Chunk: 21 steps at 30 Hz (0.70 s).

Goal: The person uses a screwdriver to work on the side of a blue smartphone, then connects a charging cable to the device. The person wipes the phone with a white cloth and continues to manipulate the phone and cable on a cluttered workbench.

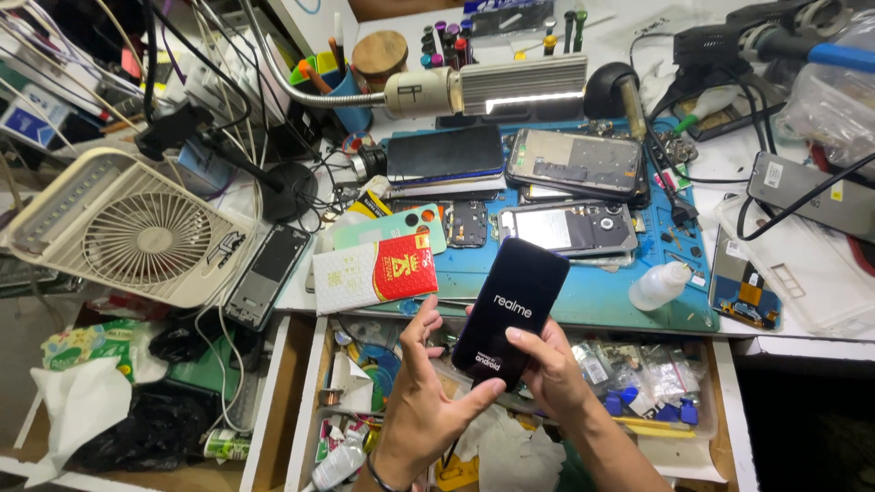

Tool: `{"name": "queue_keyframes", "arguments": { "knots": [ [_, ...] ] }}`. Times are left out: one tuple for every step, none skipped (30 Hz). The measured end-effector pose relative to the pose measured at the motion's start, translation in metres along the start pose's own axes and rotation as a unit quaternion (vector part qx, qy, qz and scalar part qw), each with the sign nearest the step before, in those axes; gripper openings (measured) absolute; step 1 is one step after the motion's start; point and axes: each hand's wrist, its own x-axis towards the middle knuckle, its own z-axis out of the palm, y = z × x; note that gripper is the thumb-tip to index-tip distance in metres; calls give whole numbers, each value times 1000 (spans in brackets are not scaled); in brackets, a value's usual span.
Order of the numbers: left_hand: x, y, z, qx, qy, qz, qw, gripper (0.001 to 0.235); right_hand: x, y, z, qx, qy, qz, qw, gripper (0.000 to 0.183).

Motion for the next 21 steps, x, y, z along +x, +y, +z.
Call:
{"name": "queue_keyframes", "arguments": {
  "knots": [
    [6, 3, 1, 2, 1, 8, 1000, 104, 3, 3, -1, 1, -3, -8, 1000, 56],
    [8, 7, 4, 40, -55, -3, 998, 125, 2, 7, -2, -11, 26, 0, 1000, 51],
    [10, 10, 6, 77, -110, -14, 991, 147, 1, 11, -4, -22, 55, 8, 998, 46],
    [14, 10, 12, 76, -109, -12, 991, 147, 0, 12, -5, -24, 54, 5, 998, 46],
    [17, 10, 16, 75, -113, 2, 991, 148, -2, 12, -5, -45, 45, 5, 998, 47],
    [22, 11, 21, 73, -116, 16, 990, 150, -2, 11, -5, -67, 37, 4, 997, 48],
    [24, 13, 22, 71, -114, 20, 991, 150, -3, 4, -1, -70, 35, 0, 997, 48],
    [26, 15, 23, 42, -122, -24, 991, 149, -5, -2, 3, -92, 34, 7, 995, 51],
    [29, 16, 24, 14, -130, -69, 989, 148, -6, -7, 6, -114, 33, 13, 993, 55],
    [28, 15, 25, 11, -136, -72, 988, 148, -9, -9, 5, -114, 40, 16, 992, 55],
    [28, 14, 26, -41, -132, -87, 987, 136, -11, -12, 4, -170, -22, -30, 985, 75],
    [31, 13, 26, -91, -123, -100, 983, 124, -10, -15, 4, -225, -88, -77, 967, 96],
    [23, -1, 29, -93, -124, -102, 983, 124, -12, -13, 3, -226, -86, -75, 967, 96],
    [23, -14, 29, -335, -162, -129, 919, 123, -8, -14, 5, -239, -65, -102, 964, 97],
    [24, -26, 29, -555, -194, -150, 795, 122, -4, -16, 7, -251, -43, -128, 959, 104],
    [19, -30, 28, -555, -194, -147, 795, 122, -1, -16, -3, -252, -44, -130, 958, 104],
    [14, -33, 28, -637, -266, -153, 707, 98, 3, -17, -12, -80, -65, -94, 990, 100],
    [11, -38, 25, -705, -332, -154, 607, 77, 9, -18, -21, 95, -88, -54, 990, 129],
    [9, -43, 28, -704, -330, -150, 610, 77, 11, -18, -19, 94, -93, -55, 990, 129],
    [4, -49, 32, -749, -349, -195, 529, 83, 9, -17, -19, 95, -99, -47, 989, 131],
    [-1, -56, 38, -785, -365, -237, 442, 90, 7, -16, -20, 96, -105, -39, 989, 134]
  ]
}}
